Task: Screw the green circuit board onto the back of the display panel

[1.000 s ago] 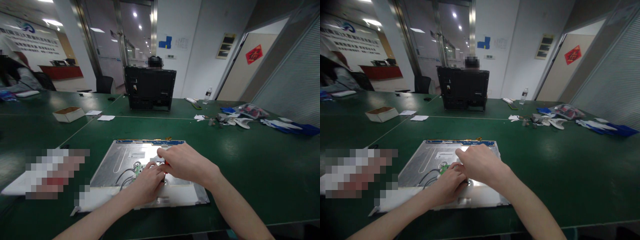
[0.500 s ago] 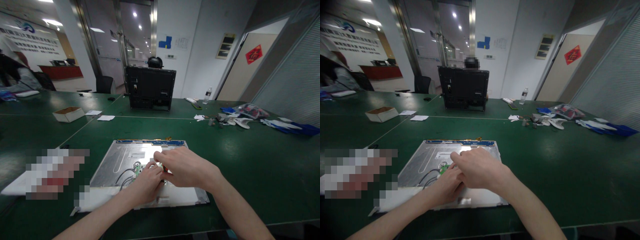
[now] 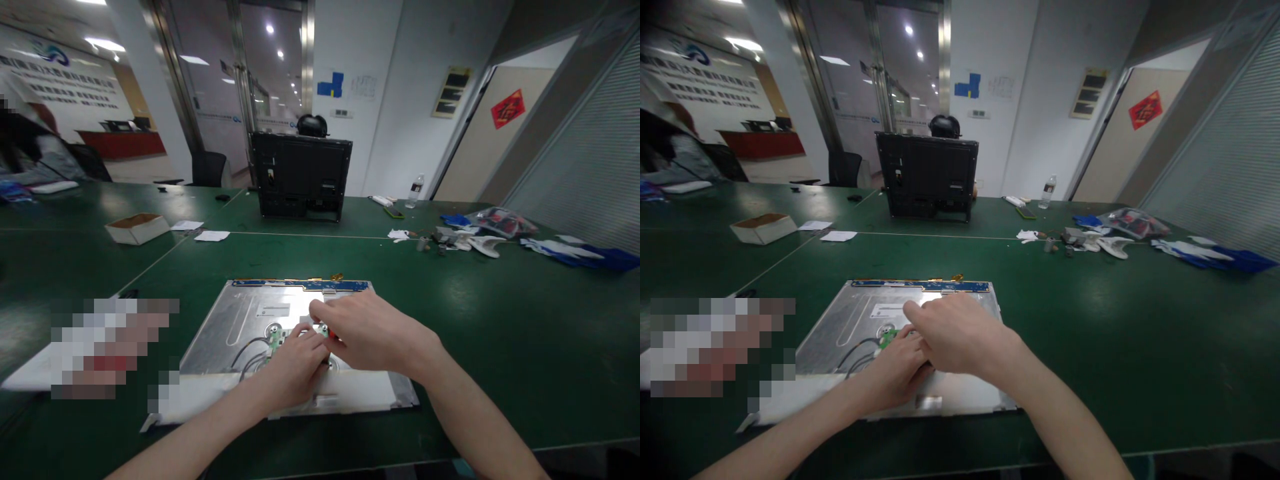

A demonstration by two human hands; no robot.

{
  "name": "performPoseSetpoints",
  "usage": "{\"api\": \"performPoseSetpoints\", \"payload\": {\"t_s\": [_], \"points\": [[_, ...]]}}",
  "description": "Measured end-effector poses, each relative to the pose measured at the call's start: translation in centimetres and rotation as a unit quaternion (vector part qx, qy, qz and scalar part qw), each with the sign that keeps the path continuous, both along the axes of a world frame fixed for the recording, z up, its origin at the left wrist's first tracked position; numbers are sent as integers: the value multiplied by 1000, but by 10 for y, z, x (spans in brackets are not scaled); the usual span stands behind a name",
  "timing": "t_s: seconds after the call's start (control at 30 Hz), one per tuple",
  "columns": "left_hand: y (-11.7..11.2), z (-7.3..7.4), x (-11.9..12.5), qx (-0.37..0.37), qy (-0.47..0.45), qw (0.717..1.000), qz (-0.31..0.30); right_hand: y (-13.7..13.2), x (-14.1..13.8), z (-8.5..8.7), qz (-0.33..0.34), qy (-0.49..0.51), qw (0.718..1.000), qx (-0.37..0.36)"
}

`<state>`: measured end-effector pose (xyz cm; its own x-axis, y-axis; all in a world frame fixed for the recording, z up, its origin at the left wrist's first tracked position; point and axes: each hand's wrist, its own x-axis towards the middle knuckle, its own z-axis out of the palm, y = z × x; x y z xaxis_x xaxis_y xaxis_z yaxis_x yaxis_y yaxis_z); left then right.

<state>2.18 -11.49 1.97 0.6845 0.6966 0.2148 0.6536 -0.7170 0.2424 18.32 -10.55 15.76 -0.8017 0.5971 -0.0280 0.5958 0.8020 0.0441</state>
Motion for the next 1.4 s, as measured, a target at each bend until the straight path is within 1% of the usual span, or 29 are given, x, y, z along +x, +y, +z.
{"api": "performPoseSetpoints", "payload": {"t_s": [0.1, 0.2, 0.43, 0.6, 0.77, 1.0, 1.13, 1.2, 1.33, 1.4], "points": [[0, -1, 0, 12, -3, 1000, -1, -1, 1, 1, 23, 2, 1000, -12], [-1, -2, 0, 10, -8, 1000, 0, -2, 1, 0, 36, 6, 999, -7], [-1, -1, 0, -15, -5, 1000, 11, 1, 0, -1, -37, 12, 999, 18], [-1, 0, 0, -19, -10, 1000, 5, 2, -1, -1, -55, -8, 998, 19], [0, 0, 1, -26, -4, 1000, 8, 2, -1, -2, -32, -2, 999, 21], [0, -3, -1, -1, -7, 1000, -1, -1, 1, -1, 8, 7, 1000, 1], [1, -4, 0, 17, -6, 1000, -5, -1, 2, -1, 37, 9, 999, 7], [1, -4, 0, 18, -6, 1000, -5, -1, 2, -1, 26, 8, 1000, 12], [0, -2, 0, 0, -9, 1000, 3, 1, 0, -1, -28, 6, 999, 21], [0, -1, 0, -11, -13, 1000, 5, 2, -1, -1, -44, 2, 999, 22]]}}
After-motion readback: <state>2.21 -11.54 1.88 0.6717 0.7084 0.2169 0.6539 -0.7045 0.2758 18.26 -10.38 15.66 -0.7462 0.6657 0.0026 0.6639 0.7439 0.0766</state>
